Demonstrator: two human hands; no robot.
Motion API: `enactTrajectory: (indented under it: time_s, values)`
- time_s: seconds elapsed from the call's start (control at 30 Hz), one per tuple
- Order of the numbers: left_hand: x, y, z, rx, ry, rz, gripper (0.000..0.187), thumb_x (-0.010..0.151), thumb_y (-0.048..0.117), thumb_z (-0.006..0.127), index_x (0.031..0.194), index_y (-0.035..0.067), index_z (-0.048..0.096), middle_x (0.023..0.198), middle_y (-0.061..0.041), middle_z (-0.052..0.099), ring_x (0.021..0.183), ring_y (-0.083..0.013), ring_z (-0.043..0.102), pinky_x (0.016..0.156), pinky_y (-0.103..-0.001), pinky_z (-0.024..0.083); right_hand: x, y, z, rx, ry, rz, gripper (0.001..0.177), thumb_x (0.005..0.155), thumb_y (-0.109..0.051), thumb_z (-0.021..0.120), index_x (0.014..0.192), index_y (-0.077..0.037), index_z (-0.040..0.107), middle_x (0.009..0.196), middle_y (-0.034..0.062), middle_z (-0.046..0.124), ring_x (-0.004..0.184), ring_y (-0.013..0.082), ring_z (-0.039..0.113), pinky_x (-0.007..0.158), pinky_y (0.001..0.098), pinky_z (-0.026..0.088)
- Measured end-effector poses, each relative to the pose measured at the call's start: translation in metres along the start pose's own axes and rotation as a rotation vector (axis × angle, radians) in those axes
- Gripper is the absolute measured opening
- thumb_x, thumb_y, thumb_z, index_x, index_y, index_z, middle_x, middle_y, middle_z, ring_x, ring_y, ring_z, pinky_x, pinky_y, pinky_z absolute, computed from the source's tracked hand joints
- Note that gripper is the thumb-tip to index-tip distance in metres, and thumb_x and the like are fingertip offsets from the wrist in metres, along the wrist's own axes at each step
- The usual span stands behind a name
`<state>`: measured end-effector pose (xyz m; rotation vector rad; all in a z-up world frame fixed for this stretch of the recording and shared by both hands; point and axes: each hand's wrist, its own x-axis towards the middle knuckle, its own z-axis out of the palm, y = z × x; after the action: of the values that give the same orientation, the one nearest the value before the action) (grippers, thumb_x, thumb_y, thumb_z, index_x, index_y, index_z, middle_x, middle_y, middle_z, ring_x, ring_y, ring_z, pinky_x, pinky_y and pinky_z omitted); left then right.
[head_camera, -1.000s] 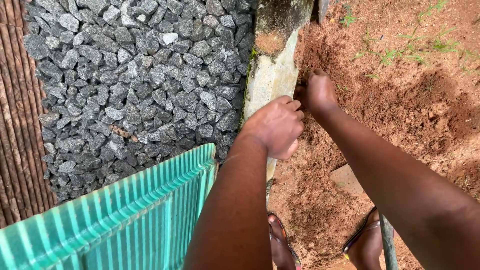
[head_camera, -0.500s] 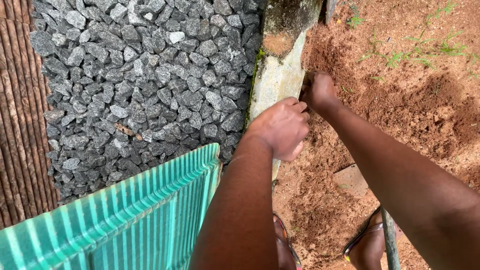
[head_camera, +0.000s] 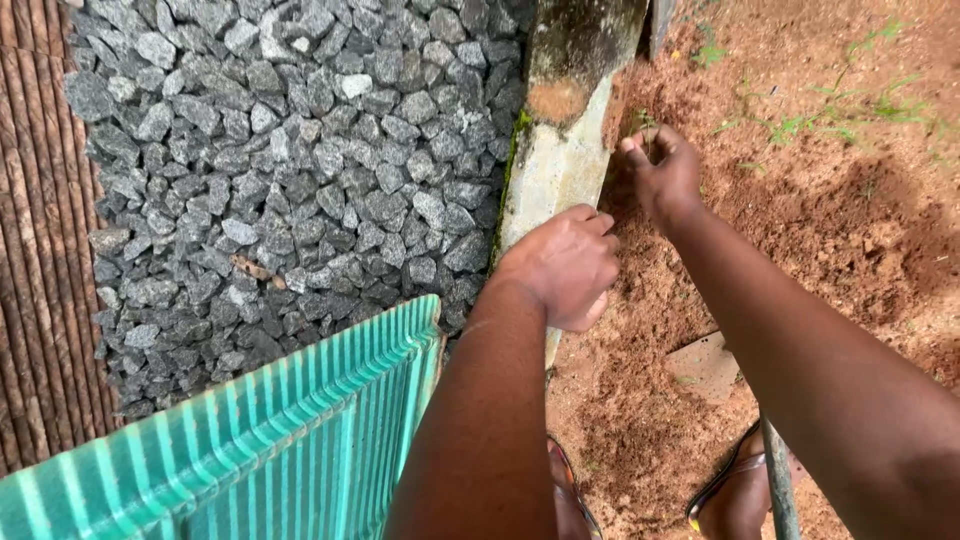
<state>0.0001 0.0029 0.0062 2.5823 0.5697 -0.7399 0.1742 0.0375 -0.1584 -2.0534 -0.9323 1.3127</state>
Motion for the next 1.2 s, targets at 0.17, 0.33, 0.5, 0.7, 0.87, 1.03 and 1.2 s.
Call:
enactTrajectory:
  time_s: [0.17, 0.33, 0.5, 0.7, 0.87, 1.03, 1.2]
  values:
    - [0.008, -0.001, 0.012, 0.005, 0.094, 0.021, 0.028, 0.08, 0.038, 0.065, 0.087, 0.014, 0.075, 0.106, -0.008, 0.071, 0.102, -0.0166, 0.062, 0.104, -0.039, 0.045, 0.0, 0.031, -0.008, 0.127, -0.118, 0.104, 0.003, 0.098, -0.011, 0.067, 0.096, -0.01, 0.068, 0.1, 0.0058, 0.072, 0.082, 0.0095, 0.069, 0.08, 0.0252, 0.064]
    - [0.003, -0.001, 0.006, 0.032, 0.058, 0.026, 0.027, 0.084, 0.038, 0.062, 0.085, 0.014, 0.074, 0.102, -0.006, 0.071, 0.096, -0.0151, 0.062, 0.097, -0.036, 0.049, -0.005, 0.045, -0.003, -0.257, -0.165, 0.05, 0.015, 0.098, -0.003, 0.063, 0.112, -0.005, 0.065, 0.101, 0.0121, 0.072, 0.078, 0.0163, 0.069, 0.069, 0.0311, 0.063]
    - [0.006, 0.001, 0.01, 0.045, 0.084, -0.001, 0.024, 0.082, 0.036, 0.062, 0.083, 0.015, 0.074, 0.096, -0.004, 0.071, 0.093, -0.0137, 0.062, 0.095, -0.034, 0.049, -0.025, 0.018, 0.006, -0.603, -0.126, -0.115, 0.032, 0.089, -0.012, 0.083, 0.114, 0.003, 0.07, 0.105, 0.016, 0.07, 0.082, 0.0166, 0.067, 0.072, 0.028, 0.061]
    - [0.002, 0.0, 0.005, 0.033, 0.072, 0.007, 0.028, 0.083, 0.04, 0.064, 0.084, 0.014, 0.074, 0.099, -0.005, 0.071, 0.098, -0.0154, 0.062, 0.097, -0.034, 0.049, -0.029, -0.008, 0.01, 0.159, -0.184, 0.184, 0.034, 0.108, -0.013, 0.044, 0.128, 0.008, 0.063, 0.101, 0.0172, 0.067, 0.077, 0.0239, 0.06, 0.064, 0.038, 0.054]
    - [0.003, 0.0, 0.005, 0.017, 0.094, 0.008, 0.031, 0.079, 0.043, 0.066, 0.083, 0.014, 0.075, 0.102, -0.005, 0.071, 0.103, -0.0165, 0.06, 0.101, -0.036, 0.045, -0.023, -0.01, 0.009, -0.391, -0.185, 0.103, 0.043, 0.107, -0.029, 0.039, 0.139, -0.003, 0.051, 0.141, 0.0184, 0.053, 0.129, 0.0291, 0.052, 0.108, 0.0431, 0.039]
    - [0.003, 0.0, 0.004, 0.027, 0.096, 0.006, 0.03, 0.08, 0.042, 0.064, 0.083, 0.013, 0.074, 0.102, -0.004, 0.071, 0.101, -0.0158, 0.06, 0.098, -0.034, 0.046, 0.013, 0.061, 0.018, -1.06, -0.249, -0.524, 0.039, 0.098, -0.014, 0.044, 0.131, -0.001, 0.059, 0.152, 0.0216, 0.049, 0.142, 0.0355, 0.045, 0.12, 0.0431, 0.036]
    - [0.005, -0.001, 0.006, 0.036, 0.052, 0.032, 0.028, 0.086, 0.039, 0.06, 0.083, 0.015, 0.074, 0.101, -0.004, 0.071, 0.098, -0.0141, 0.06, 0.098, -0.035, 0.045, -0.004, 0.035, 0.019, -0.945, -0.225, -0.427, 0.032, 0.102, -0.01, 0.047, 0.127, 0.006, 0.059, 0.121, 0.0247, 0.057, 0.116, 0.0368, 0.054, 0.104, 0.0477, 0.045]
